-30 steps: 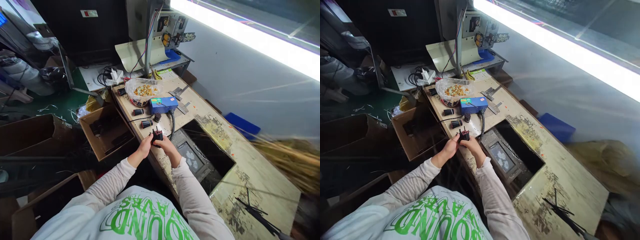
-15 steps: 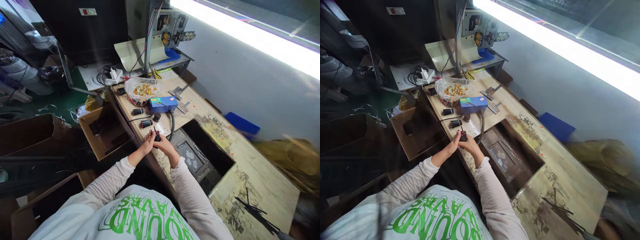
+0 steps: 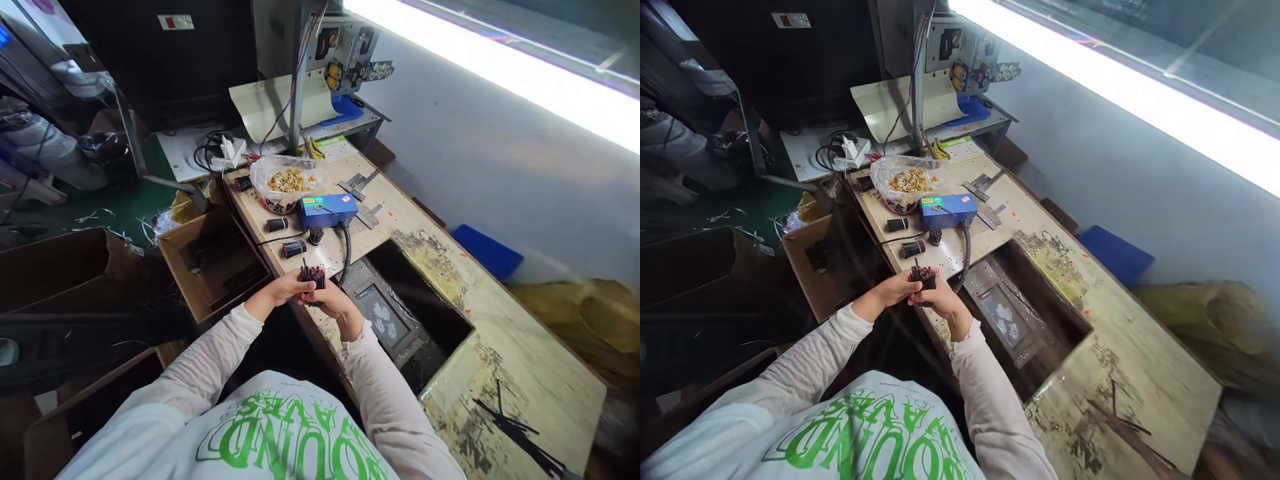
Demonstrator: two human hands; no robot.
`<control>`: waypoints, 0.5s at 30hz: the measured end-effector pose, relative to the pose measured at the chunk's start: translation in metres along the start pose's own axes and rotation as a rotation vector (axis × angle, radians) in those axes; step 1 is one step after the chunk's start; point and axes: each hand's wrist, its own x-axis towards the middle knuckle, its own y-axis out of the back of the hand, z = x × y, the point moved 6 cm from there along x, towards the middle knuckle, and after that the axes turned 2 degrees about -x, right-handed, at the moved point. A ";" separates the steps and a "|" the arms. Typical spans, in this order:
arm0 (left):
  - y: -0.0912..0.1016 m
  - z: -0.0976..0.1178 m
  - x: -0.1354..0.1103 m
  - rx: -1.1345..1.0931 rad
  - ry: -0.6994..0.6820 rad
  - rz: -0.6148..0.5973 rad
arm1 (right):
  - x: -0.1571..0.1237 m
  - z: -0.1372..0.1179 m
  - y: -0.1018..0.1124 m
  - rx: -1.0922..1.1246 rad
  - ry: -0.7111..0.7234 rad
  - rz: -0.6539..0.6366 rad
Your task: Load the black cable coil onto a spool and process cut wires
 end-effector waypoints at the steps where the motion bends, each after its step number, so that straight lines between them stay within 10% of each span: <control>1: -0.001 0.000 0.000 -0.003 0.015 -0.017 | 0.000 0.000 -0.003 0.012 -0.011 -0.010; 15: -0.003 0.003 -0.009 -0.167 -0.104 0.081 | 0.003 0.008 -0.010 -0.031 -0.097 -0.072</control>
